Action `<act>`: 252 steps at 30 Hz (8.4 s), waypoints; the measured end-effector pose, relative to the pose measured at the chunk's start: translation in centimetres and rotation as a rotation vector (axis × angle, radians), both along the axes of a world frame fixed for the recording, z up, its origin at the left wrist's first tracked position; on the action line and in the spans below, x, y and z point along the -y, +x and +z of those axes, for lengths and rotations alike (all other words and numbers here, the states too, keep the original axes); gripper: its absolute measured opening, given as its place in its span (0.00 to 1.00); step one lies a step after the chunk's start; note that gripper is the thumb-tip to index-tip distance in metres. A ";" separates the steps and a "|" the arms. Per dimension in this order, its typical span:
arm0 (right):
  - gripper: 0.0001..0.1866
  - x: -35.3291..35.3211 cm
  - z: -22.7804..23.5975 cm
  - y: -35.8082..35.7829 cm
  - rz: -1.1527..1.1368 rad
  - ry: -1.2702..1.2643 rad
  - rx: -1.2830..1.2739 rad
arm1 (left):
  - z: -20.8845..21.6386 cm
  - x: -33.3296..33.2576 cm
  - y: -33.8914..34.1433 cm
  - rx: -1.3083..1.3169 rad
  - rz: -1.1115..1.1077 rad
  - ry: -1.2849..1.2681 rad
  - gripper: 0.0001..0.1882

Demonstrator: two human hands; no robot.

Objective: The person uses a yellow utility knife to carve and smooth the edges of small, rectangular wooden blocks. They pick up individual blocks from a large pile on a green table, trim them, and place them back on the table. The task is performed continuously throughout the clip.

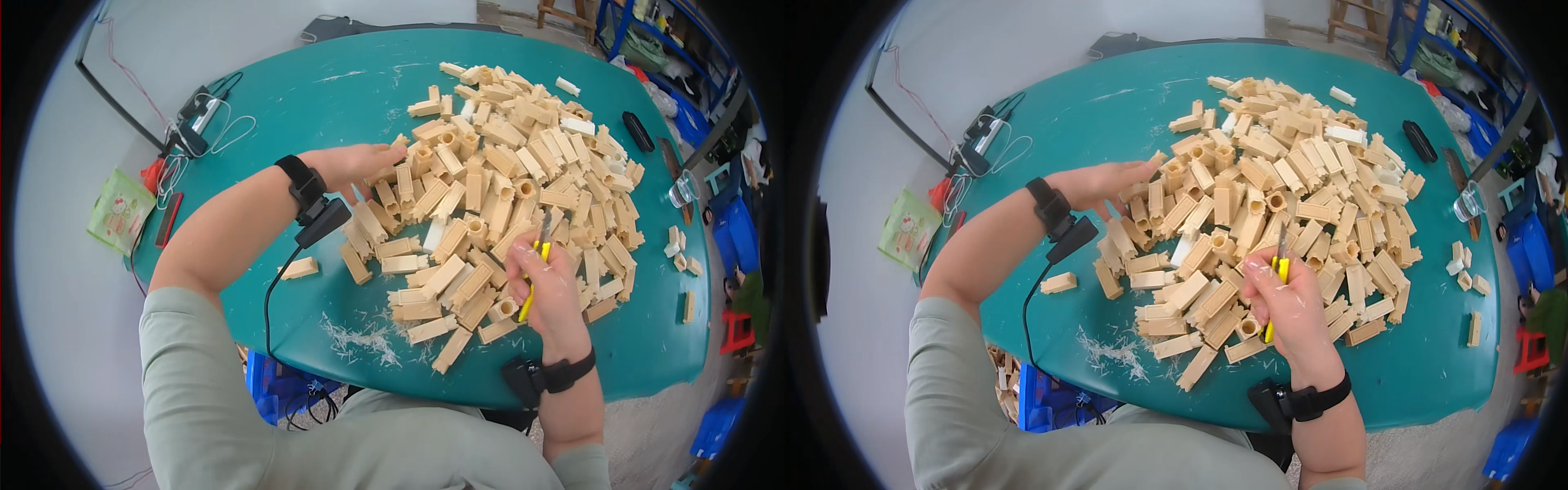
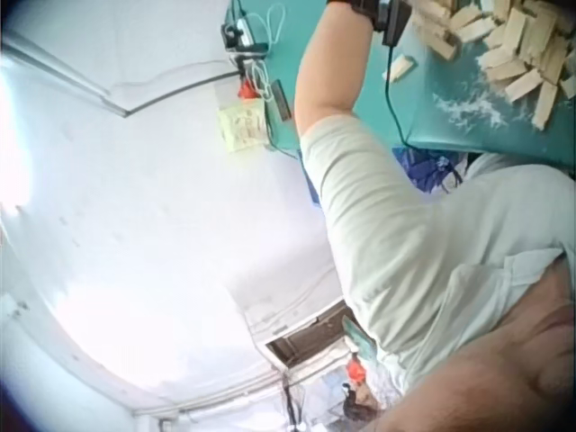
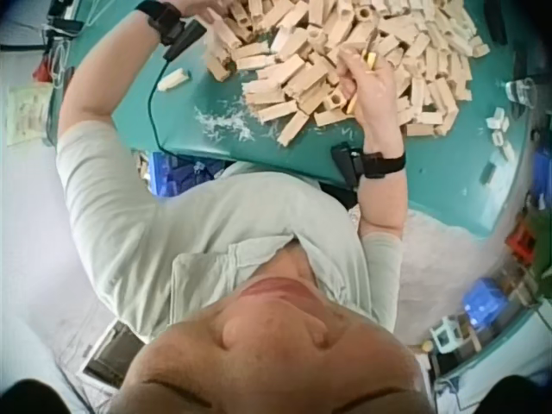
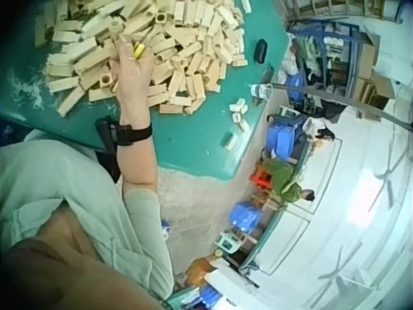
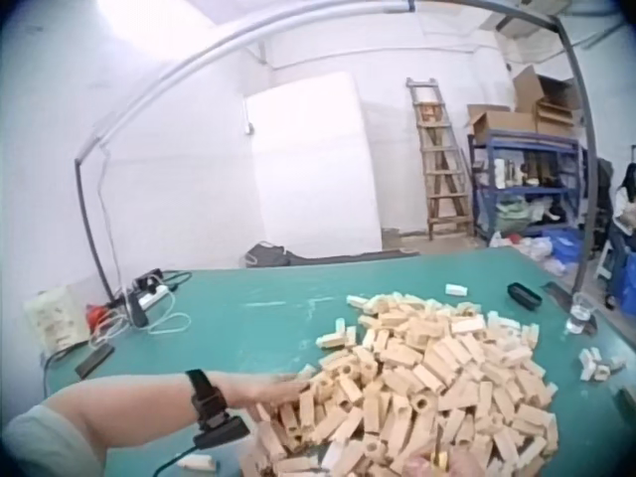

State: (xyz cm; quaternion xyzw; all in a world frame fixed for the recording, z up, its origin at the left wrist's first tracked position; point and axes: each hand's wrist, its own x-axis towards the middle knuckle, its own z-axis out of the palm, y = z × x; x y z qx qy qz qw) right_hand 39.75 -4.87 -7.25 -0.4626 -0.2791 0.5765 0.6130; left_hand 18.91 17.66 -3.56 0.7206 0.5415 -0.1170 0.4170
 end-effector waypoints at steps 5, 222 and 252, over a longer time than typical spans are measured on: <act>0.05 0.2 0.2 -0.1 -0.021 0.062 -0.011 | 2.5 2.2 -3.3 -0.230 -0.028 0.103 0.40; 0.14 -0.6 0.9 -2.8 0.480 0.178 0.052 | -1.8 18.7 -1.5 1.032 0.052 0.113 0.13; 0.16 -1.0 -0.3 -3.0 0.472 0.169 0.079 | -2.1 18.8 -1.6 1.046 0.022 0.122 0.14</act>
